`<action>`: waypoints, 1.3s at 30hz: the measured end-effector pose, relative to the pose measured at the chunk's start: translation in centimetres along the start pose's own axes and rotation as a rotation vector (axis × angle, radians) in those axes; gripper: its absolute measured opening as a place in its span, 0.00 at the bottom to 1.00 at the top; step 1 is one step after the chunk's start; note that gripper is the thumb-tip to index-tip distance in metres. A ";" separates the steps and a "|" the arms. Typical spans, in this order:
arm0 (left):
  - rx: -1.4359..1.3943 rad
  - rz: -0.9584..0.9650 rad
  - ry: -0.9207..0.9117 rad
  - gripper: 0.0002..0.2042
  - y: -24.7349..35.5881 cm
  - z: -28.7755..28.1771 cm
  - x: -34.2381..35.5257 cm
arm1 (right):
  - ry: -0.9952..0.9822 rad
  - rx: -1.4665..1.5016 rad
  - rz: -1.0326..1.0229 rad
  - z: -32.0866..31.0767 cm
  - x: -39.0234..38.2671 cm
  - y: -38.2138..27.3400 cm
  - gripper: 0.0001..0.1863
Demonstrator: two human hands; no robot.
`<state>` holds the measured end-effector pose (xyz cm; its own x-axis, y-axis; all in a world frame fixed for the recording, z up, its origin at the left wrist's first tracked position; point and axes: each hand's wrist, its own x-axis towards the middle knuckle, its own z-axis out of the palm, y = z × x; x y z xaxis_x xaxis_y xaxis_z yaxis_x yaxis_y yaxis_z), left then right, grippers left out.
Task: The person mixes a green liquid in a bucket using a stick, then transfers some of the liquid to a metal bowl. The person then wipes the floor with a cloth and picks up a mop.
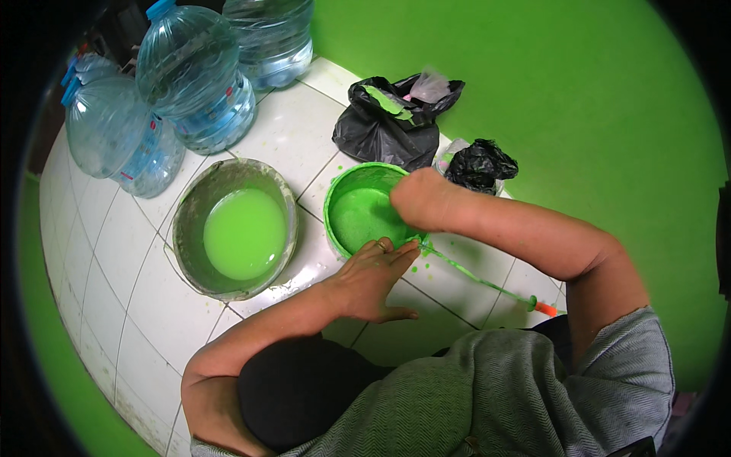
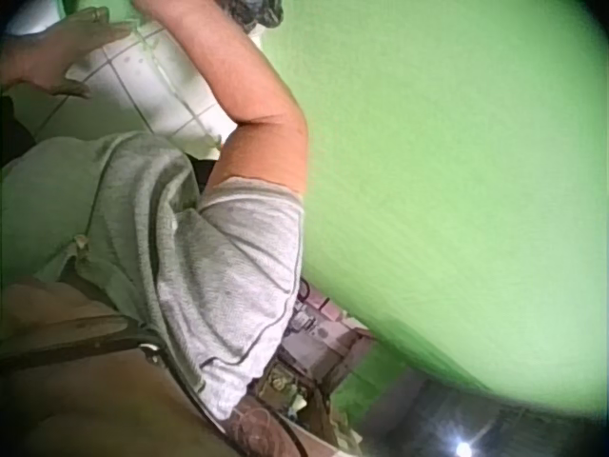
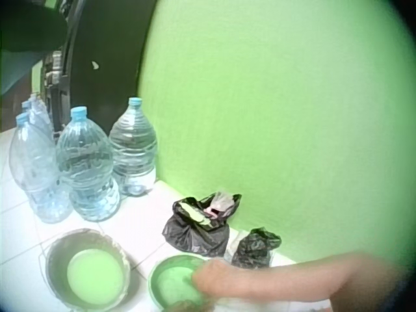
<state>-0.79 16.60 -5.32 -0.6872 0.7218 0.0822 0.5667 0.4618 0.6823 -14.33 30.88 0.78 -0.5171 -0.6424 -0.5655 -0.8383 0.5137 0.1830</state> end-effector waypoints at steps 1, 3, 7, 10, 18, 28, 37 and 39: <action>-0.007 0.004 0.007 0.51 -0.1 0.1 0.0 | 0.048 0.018 0.021 -0.3 0.1 0.7 0.10; -0.014 -0.003 -0.005 0.51 -0.2 0.2 0.0 | 0.141 0.057 0.067 -2.3 -0.6 1.9 0.11; 0.009 -0.018 -0.003 0.50 -0.1 0.2 -0.1 | -0.044 0.077 0.037 -7.7 -3.4 1.2 0.11; 0.024 0.002 0.012 0.49 -0.3 0.1 0.0 | -0.086 0.028 0.004 -6.1 -2.8 -0.5 0.12; -0.027 -0.034 0.302 0.36 -0.7 -1.2 -0.7 | -0.024 0.050 0.005 -0.1 3.0 1.1 0.12; 0.122 -0.141 0.664 0.22 -2.4 -1.8 -1.9 | -0.146 0.002 -0.029 -3.4 0.3 -0.8 0.12; 0.115 -0.214 0.781 0.19 -3.4 -0.8 -3.1 | 0.051 0.129 -0.003 -4.6 -0.8 1.9 0.13; 0.153 -0.198 0.820 0.19 -3.6 -1.3 -3.3 | -0.009 0.083 -0.041 -5.6 -1.2 1.2 0.13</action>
<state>-1.13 11.86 -7.04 -0.8582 0.0464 0.5112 0.4158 0.6469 0.6393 -15.67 29.05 6.15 -0.4808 -0.6593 -0.5781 -0.8413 0.5327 0.0923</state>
